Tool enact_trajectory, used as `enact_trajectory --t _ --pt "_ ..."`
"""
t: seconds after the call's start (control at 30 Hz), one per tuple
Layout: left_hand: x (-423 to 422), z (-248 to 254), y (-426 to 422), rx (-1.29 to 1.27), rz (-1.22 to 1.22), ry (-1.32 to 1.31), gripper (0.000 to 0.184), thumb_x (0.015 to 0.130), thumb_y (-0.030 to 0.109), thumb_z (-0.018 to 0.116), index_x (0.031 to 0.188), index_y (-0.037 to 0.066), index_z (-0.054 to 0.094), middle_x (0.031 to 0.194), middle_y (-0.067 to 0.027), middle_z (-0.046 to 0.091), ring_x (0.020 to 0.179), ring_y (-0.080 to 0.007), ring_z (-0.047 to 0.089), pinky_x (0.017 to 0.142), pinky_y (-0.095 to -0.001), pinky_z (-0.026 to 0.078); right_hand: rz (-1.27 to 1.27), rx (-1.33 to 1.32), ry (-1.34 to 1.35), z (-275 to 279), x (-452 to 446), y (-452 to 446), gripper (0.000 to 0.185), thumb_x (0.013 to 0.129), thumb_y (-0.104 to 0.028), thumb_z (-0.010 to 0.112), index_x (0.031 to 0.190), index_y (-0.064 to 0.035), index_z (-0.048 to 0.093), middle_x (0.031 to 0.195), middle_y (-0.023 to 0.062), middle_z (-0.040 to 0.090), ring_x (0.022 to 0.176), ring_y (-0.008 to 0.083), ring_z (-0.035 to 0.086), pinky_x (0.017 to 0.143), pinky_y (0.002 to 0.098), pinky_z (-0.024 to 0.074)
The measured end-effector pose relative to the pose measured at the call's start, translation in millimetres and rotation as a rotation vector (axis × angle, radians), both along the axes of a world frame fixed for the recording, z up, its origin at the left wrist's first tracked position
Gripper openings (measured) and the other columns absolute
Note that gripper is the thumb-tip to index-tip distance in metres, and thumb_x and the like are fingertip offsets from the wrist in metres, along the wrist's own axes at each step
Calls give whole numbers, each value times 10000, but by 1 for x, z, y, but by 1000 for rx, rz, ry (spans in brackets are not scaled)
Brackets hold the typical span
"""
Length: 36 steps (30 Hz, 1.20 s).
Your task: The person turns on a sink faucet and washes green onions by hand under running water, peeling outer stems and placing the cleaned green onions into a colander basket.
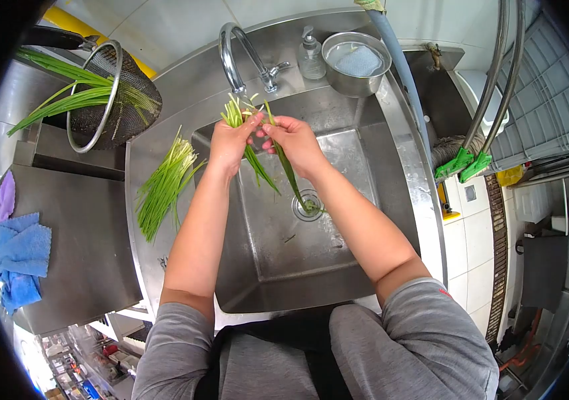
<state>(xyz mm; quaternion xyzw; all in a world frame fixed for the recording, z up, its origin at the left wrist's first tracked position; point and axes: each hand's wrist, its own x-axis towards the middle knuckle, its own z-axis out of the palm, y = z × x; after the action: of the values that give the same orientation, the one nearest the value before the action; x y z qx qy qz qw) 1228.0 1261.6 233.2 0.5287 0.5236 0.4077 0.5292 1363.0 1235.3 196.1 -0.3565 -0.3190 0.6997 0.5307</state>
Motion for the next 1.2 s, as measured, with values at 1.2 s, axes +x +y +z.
enact_trajectory --t 1.2 --pt "-1 0 -2 0 -89 -110 234 874 204 599 985 6 654 717 -15 608 577 -59 496 520 -222 396 58 59 -64 -3 -9 -2 189 934 -184 492 827 -68 595 688 -23 565 541 40 444 498 187 354"
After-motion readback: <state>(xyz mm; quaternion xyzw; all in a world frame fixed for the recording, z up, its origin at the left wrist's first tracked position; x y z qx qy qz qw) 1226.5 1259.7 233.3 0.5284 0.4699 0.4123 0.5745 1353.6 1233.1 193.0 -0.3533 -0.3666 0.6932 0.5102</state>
